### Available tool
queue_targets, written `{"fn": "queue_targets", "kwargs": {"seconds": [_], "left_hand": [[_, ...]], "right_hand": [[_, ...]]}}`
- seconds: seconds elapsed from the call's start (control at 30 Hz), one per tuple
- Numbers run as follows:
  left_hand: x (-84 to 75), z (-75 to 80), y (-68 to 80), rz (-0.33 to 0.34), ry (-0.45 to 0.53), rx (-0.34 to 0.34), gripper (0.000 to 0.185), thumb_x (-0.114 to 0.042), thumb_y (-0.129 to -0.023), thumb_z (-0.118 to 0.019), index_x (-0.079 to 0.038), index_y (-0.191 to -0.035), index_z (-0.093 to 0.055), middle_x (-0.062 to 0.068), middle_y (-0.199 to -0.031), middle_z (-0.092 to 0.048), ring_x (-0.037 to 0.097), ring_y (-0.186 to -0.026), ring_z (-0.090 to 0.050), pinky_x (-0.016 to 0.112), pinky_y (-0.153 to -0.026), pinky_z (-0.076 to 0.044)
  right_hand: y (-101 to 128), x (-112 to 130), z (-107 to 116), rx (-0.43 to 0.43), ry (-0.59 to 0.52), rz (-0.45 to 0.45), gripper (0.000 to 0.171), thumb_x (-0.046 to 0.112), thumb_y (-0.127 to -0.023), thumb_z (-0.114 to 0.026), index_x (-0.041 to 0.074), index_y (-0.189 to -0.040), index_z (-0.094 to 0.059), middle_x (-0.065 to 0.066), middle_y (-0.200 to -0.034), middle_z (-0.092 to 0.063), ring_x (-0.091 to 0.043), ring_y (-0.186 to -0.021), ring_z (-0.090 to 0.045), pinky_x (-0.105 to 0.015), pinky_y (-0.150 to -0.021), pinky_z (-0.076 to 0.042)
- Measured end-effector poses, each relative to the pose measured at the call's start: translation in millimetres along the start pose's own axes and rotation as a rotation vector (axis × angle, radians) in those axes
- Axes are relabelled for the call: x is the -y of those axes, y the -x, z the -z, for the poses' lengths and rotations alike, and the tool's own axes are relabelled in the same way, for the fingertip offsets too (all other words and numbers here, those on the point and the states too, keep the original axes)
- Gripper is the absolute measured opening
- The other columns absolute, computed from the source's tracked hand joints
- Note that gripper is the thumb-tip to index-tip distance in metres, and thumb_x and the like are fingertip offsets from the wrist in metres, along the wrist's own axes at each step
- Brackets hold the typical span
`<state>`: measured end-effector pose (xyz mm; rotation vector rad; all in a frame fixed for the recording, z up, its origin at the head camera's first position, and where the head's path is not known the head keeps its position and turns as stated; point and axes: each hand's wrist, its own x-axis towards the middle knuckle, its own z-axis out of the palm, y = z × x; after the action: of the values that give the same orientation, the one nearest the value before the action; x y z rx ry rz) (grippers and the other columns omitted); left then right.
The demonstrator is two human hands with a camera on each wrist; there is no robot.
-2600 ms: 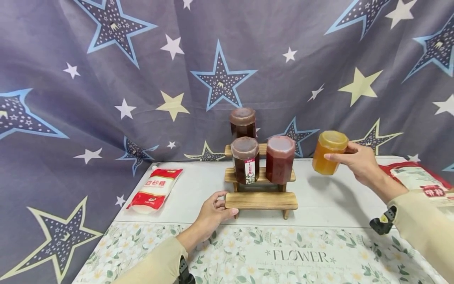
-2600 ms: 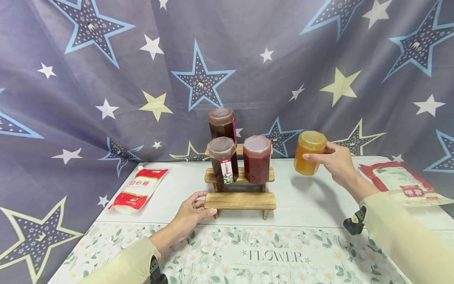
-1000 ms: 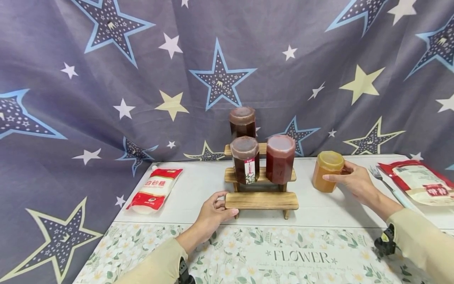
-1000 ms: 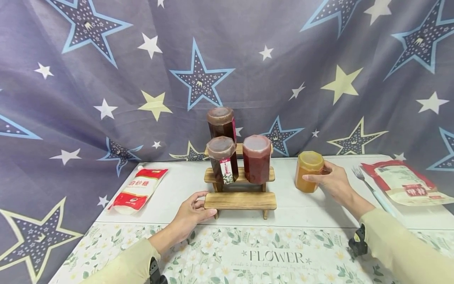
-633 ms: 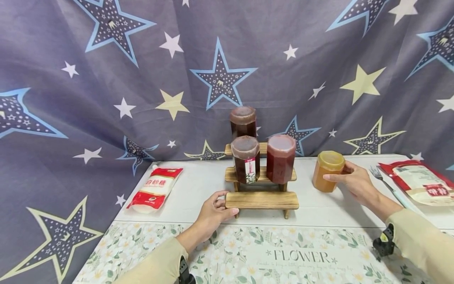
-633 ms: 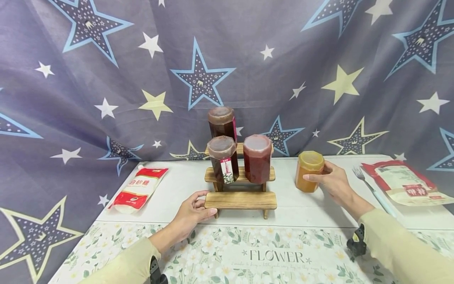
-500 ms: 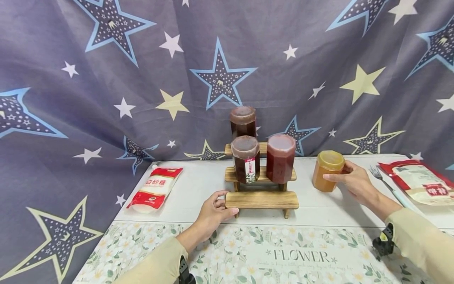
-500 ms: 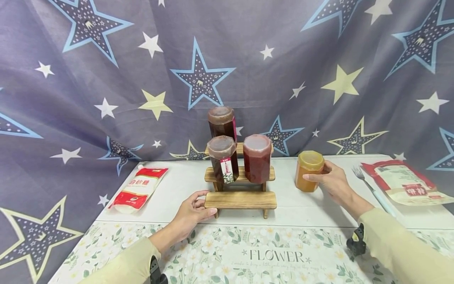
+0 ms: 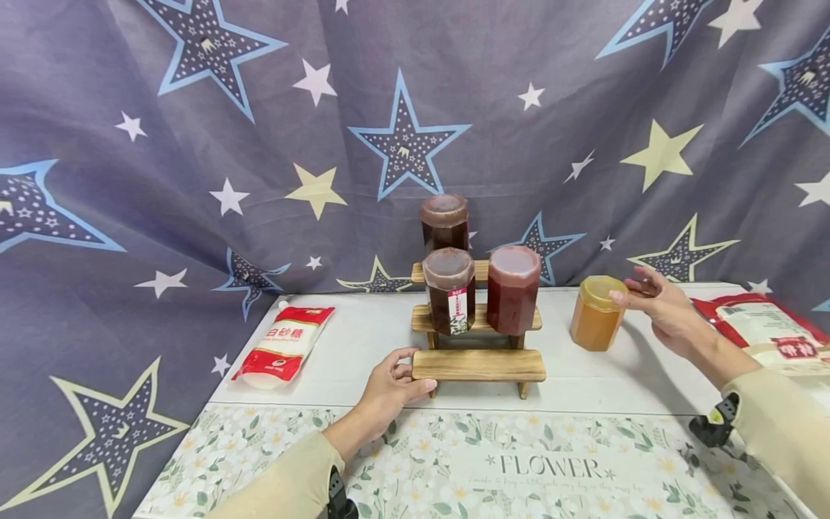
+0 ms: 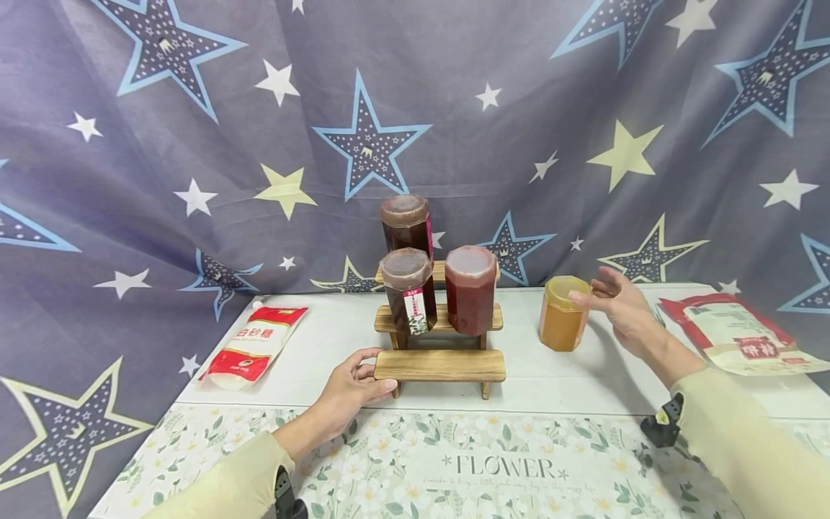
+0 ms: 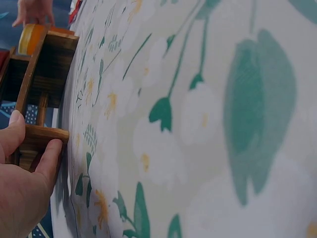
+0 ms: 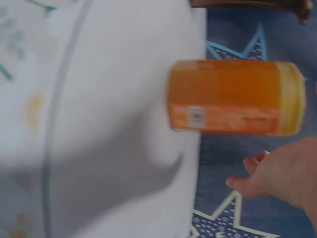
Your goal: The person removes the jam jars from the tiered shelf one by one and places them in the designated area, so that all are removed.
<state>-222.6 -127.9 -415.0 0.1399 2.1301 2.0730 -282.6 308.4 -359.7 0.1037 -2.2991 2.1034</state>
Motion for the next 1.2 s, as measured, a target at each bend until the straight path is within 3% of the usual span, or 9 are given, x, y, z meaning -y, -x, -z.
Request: {"fn": "queue_targets", "kwargs": {"seconds": [0.07, 0.13, 0.23, 0.4, 0.5, 0.63, 0.87, 1.03, 1.2], "left_hand": [[0.3, -0.1, -0.1, 0.0, 0.005, 0.0, 0.067, 0.0, -0.081, -0.075, -0.001, -0.138, -0.041, 0.018, -0.109, -0.064, 0.019, -0.091, -0.066, 0.034, -0.082, -0.059], [0.6, -0.2, -0.2, 0.0, 0.014, 0.001, 0.066, 0.001, -0.081, -0.075, 0.0, -0.138, -0.041, 0.018, -0.11, -0.064, 0.02, -0.091, -0.066, 0.034, -0.082, -0.059], [0.8, -0.4, -0.6, 0.0, 0.014, 0.0, 0.066, 0.001, -0.081, -0.075, 0.0, -0.138, -0.042, 0.018, -0.109, -0.064, 0.02, -0.091, -0.066, 0.034, -0.082, -0.059], [1.0, -0.9, -0.9, 0.002, -0.011, -0.003, 0.066, 0.0, -0.08, -0.076, -0.001, -0.138, -0.042, 0.016, -0.107, -0.065, 0.019, -0.089, -0.066, 0.032, -0.08, -0.059], [0.8, -0.9, -0.9, 0.004, -0.012, -0.004, 0.067, -0.001, -0.08, -0.076, -0.001, -0.138, -0.042, 0.016, -0.107, -0.065, 0.019, -0.089, -0.066, 0.033, -0.08, -0.059], [0.5, -0.5, -0.9, 0.005, -0.011, -0.006, 0.067, -0.001, -0.081, -0.076, -0.002, -0.138, -0.042, 0.016, -0.108, -0.065, 0.019, -0.089, -0.066, 0.032, -0.08, -0.059], [1.8, -0.6, -1.6, 0.011, -0.003, -0.005, 0.067, -0.001, -0.081, -0.076, -0.002, -0.139, -0.042, 0.017, -0.109, -0.065, 0.019, -0.089, -0.067, 0.032, -0.08, -0.059], [1.7, -0.9, -2.0, 0.014, -0.005, -0.001, 0.068, -0.001, -0.081, -0.076, -0.001, -0.14, -0.041, 0.017, -0.109, -0.065, 0.019, -0.09, -0.066, 0.032, -0.08, -0.059], [0.9, -0.8, -1.4, 0.013, 0.0, -0.004, 0.069, 0.0, -0.081, -0.075, 0.0, -0.14, -0.04, 0.017, -0.108, -0.065, 0.018, -0.088, -0.066, 0.032, -0.08, -0.059]], "right_hand": [[0.4, 6.2, 4.5, 0.011, -0.027, 0.017, 0.084, 0.015, -0.092, -0.066, 0.008, -0.154, -0.01, 0.006, -0.125, -0.043, -0.003, -0.117, -0.041, -0.039, -0.121, -0.006], [1.2, 12.9, 7.3, 0.015, -0.068, 0.049, 0.073, 0.011, -0.092, -0.065, 0.012, -0.151, -0.021, 0.014, -0.117, -0.046, 0.004, -0.111, -0.045, -0.04, -0.121, -0.004], [1.7, 23.4, 9.3, 0.016, -0.112, 0.08, 0.058, 0.008, -0.092, -0.064, 0.019, -0.141, -0.034, 0.015, -0.116, -0.05, 0.009, -0.104, -0.051, -0.038, -0.12, -0.002], [-1.0, 45.2, 8.2, -0.004, -0.175, 0.125, 0.046, 0.005, -0.091, -0.064, 0.023, -0.128, -0.043, 0.015, -0.114, -0.055, 0.007, -0.1, -0.056, -0.026, -0.12, -0.007], [-4.7, 60.0, 5.2, -0.005, -0.195, 0.156, 0.047, 0.004, -0.091, -0.065, 0.021, -0.13, -0.043, 0.012, -0.115, -0.056, 0.004, -0.1, -0.057, -0.018, -0.113, -0.025], [-8.9, 76.4, -1.9, 0.015, -0.166, 0.17, 0.055, 0.005, -0.091, -0.065, 0.017, -0.137, -0.039, 0.008, -0.122, -0.052, 0.0, -0.106, -0.055, -0.014, -0.097, -0.04], [-10.9, 96.0, -25.1, 0.046, -0.009, 0.153, 0.069, 0.012, -0.091, -0.066, 0.016, -0.149, -0.029, 0.001, -0.136, -0.042, -0.019, -0.131, -0.033, -0.034, -0.12, -0.017], [-12.4, 108.5, -45.3, 0.062, 0.138, 0.171, 0.072, 0.02, -0.093, -0.064, 0.015, -0.153, -0.024, -0.007, -0.146, -0.035, -0.021, -0.135, -0.032, -0.044, -0.12, -0.016], [-17.7, 124.0, -66.6, 0.108, 0.158, 0.204, 0.073, 0.019, -0.093, -0.065, 0.013, -0.152, -0.024, -0.013, -0.15, -0.033, -0.026, -0.138, -0.031, -0.047, -0.118, -0.022]]}}
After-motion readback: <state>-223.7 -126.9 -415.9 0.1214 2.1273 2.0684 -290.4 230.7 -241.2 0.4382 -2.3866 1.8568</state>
